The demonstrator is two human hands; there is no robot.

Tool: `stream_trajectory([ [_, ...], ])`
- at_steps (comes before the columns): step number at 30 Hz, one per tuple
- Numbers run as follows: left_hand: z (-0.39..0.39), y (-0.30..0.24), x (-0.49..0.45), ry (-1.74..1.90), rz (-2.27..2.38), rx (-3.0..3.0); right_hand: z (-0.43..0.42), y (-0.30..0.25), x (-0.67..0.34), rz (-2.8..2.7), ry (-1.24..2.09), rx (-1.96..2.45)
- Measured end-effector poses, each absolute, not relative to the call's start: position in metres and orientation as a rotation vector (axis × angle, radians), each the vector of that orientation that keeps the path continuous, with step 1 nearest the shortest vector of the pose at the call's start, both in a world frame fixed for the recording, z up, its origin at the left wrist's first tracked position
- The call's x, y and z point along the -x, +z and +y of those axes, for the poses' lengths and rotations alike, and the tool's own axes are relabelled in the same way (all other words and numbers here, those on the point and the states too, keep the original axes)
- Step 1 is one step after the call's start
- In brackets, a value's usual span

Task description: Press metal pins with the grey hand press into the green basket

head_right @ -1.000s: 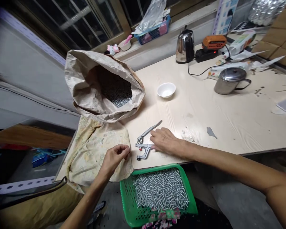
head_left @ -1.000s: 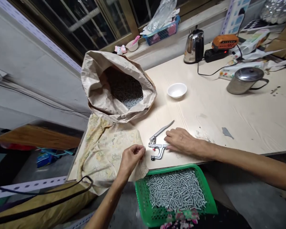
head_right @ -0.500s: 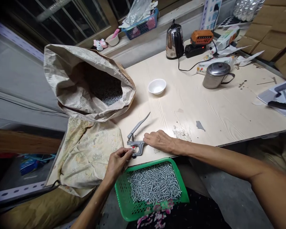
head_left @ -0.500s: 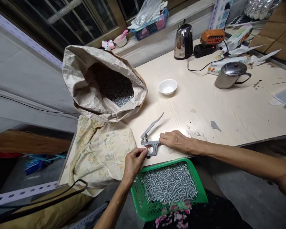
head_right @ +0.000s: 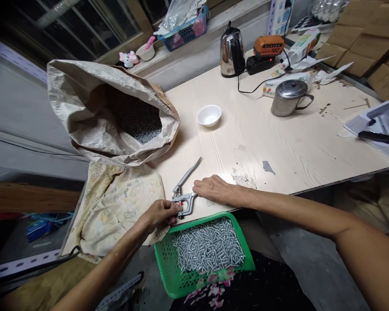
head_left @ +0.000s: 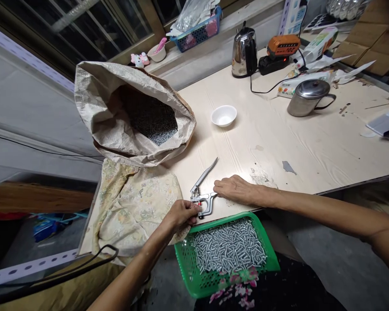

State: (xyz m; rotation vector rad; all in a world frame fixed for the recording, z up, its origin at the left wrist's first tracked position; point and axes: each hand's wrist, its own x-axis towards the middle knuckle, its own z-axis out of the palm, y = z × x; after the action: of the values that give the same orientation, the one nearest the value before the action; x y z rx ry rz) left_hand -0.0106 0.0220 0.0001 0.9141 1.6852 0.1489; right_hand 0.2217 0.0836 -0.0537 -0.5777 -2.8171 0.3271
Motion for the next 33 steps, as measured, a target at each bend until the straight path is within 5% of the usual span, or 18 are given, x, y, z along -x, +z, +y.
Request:
stream_trajectory([
  [16,0.010,0.000,0.006,0.170,1.773,-0.845,0.130,-0.019,-0.218,-2.972,0.407,0.737],
  [25,0.015,0.002,-0.017,0.212,1.794,-2.242,0.111,-0.021,-0.223,-2.887,0.398,0.652],
  [33,0.059,-0.014,-0.034,-0.036,1.475,-2.465,0.110,-0.022,-0.222,-2.904,0.374,0.833],
])
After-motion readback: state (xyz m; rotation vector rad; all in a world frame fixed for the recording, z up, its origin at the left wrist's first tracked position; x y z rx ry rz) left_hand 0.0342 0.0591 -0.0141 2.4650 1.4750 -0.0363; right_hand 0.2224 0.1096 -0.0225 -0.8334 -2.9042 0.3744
